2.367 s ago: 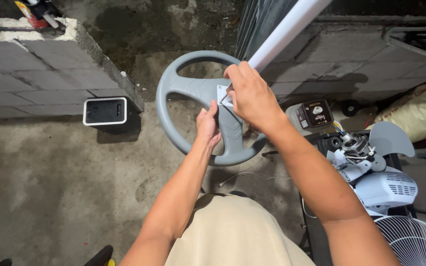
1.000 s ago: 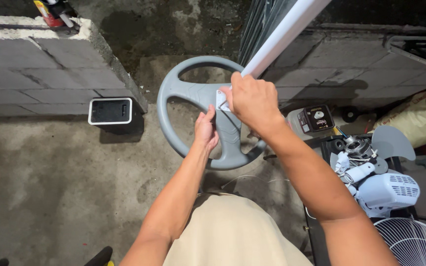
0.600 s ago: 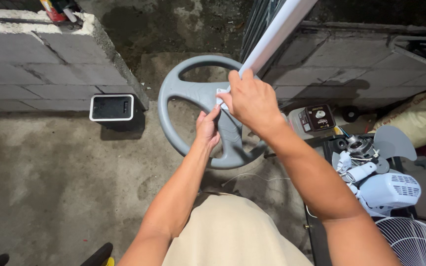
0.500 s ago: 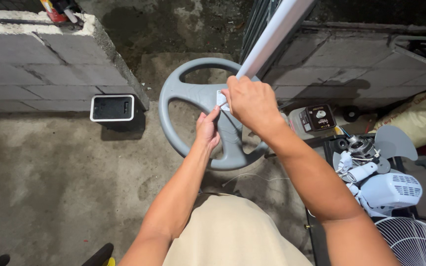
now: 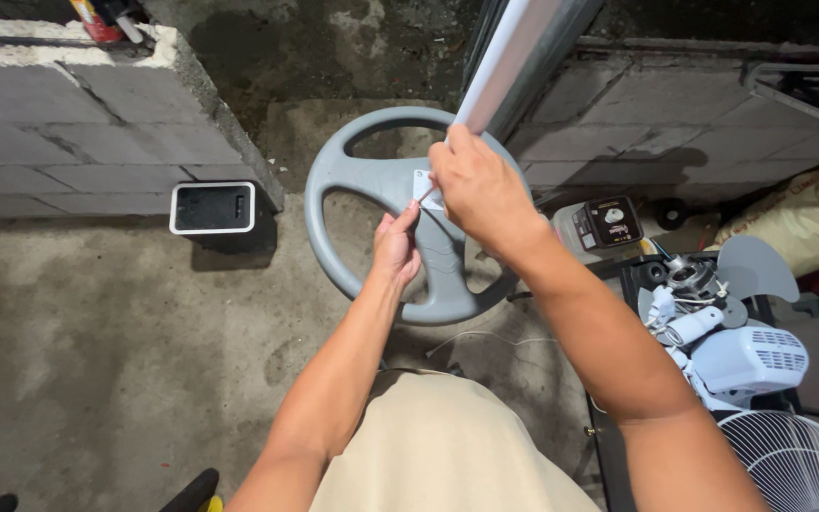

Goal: The person uses a screwdriver to remove screws from a metal bracket attached to a grey steering wheel. They loosen and remove multiple screws, then detach the bracket and the attached white pole from the steering wheel.

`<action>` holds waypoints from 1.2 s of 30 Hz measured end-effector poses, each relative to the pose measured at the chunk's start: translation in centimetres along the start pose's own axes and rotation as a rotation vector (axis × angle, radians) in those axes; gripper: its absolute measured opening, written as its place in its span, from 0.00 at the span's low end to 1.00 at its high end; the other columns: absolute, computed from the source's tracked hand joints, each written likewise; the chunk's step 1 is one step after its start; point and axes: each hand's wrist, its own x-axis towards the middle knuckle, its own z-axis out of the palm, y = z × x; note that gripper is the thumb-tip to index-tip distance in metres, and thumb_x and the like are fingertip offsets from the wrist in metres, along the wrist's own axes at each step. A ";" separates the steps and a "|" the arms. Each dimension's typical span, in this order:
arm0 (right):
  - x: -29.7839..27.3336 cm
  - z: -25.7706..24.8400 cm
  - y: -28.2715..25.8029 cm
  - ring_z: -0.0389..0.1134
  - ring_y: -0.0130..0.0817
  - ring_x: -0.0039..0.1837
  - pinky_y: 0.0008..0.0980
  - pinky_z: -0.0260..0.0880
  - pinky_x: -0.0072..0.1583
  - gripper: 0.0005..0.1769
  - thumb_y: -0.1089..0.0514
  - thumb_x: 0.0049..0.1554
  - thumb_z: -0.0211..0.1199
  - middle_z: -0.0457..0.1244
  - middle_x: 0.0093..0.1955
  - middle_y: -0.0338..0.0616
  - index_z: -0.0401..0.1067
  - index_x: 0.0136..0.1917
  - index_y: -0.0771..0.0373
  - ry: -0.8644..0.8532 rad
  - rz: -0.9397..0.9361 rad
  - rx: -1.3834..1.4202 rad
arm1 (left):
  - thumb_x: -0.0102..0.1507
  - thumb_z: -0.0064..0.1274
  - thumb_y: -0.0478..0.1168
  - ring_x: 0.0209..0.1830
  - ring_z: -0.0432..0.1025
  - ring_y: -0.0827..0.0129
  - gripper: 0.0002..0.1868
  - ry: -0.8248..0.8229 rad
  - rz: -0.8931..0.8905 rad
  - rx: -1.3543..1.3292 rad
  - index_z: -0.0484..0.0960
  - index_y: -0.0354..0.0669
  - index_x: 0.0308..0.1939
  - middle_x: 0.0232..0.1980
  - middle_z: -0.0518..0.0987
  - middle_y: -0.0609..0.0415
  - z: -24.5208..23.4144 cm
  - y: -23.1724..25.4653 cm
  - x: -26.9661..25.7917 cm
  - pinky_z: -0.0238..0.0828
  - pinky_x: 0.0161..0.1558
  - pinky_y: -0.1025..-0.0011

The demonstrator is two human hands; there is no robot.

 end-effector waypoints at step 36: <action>-0.9 -1.1 -1.0 0.69 0.52 0.52 0.47 0.71 0.53 0.09 0.58 0.59 0.64 0.60 0.49 0.50 0.66 0.48 0.60 -0.010 0.068 -0.004 | 0.67 0.55 0.32 0.49 0.77 0.66 0.08 0.026 0.030 0.026 0.74 0.38 0.49 0.49 0.81 0.50 0.5 0.2 -0.3 0.78 0.53 0.64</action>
